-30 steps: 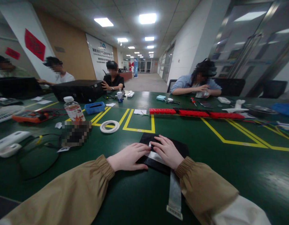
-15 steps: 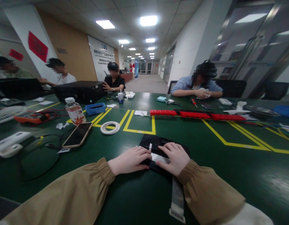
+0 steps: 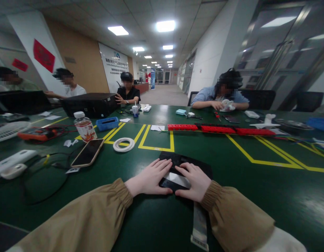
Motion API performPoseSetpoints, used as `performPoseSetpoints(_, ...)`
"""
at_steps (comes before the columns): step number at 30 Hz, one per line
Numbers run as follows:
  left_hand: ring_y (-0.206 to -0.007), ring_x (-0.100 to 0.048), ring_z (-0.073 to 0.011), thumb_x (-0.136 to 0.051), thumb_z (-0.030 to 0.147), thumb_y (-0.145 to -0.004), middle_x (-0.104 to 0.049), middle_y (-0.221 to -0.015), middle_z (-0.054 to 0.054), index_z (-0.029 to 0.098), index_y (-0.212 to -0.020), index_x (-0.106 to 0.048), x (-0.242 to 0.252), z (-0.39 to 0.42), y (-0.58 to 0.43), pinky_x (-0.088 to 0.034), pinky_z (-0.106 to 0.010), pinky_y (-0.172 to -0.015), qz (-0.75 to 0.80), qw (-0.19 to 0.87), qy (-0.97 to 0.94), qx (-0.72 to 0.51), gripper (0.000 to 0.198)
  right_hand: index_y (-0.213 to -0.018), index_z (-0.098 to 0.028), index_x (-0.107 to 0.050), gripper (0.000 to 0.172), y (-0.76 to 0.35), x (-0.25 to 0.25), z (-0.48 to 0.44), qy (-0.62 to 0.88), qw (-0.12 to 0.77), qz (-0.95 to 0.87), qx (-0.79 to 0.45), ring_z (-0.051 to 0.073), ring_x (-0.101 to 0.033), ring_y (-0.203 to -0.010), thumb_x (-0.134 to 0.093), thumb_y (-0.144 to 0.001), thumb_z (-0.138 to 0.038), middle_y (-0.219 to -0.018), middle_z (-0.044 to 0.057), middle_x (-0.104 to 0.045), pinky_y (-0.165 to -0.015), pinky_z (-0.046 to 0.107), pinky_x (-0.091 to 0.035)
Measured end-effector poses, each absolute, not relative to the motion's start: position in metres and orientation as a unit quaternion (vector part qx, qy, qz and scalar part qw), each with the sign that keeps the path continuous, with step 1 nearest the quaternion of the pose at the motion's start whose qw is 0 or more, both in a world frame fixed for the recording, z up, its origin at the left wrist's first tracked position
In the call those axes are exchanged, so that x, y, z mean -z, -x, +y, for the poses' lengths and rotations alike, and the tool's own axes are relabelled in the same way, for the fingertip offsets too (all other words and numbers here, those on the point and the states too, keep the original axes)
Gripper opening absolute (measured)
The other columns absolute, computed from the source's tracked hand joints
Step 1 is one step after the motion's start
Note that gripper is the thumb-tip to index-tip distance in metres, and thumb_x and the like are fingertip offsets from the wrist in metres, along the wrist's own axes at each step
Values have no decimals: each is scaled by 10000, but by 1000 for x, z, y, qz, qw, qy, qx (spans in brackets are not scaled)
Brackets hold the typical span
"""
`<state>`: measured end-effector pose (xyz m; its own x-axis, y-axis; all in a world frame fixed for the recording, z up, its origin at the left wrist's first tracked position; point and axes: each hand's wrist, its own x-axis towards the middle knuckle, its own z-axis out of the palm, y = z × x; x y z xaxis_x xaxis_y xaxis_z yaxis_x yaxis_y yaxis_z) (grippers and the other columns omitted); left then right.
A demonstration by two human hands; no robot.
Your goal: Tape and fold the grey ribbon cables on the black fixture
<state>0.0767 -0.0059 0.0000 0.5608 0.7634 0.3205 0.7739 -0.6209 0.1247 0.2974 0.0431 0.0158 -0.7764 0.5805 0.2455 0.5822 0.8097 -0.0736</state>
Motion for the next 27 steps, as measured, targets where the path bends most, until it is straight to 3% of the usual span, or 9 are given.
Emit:
performPoseSetpoints(11,-1355,-259,-255,-469,665,-787,-292,-1460,-159,86,-1400,-265,-2,-6,-79,-214,-391,-1111,-426,9,888,170,867,-1245,-146,-532,760,-297,-12,43,308,148,-940,-9,281,-522,-1010,-709,-605,-516,-1164,150,-528,-873,434,-446)
performPoseSetpoints(17,-1351,-266,-269,-465,630,-815,-266,-1470,-164,138,-1426,-207,-4,-8,-78,-286,-418,-1071,-416,0,894,165,826,-1215,-169,-553,701,-298,-12,44,293,150,-944,-2,286,-520,-1005,-688,-630,-529,-1153,145,-526,-861,438,-446)
performPoseSetpoints(27,-1323,-318,-271,-501,626,-797,-324,-1443,-158,157,-1392,-288,-5,-8,-78,-299,-410,-1063,-412,0,892,185,788,-1193,-178,-575,671,-298,-13,43,297,131,-946,11,298,-528,-998,-686,-635,-534,-1157,155,-522,-842,456,-449)
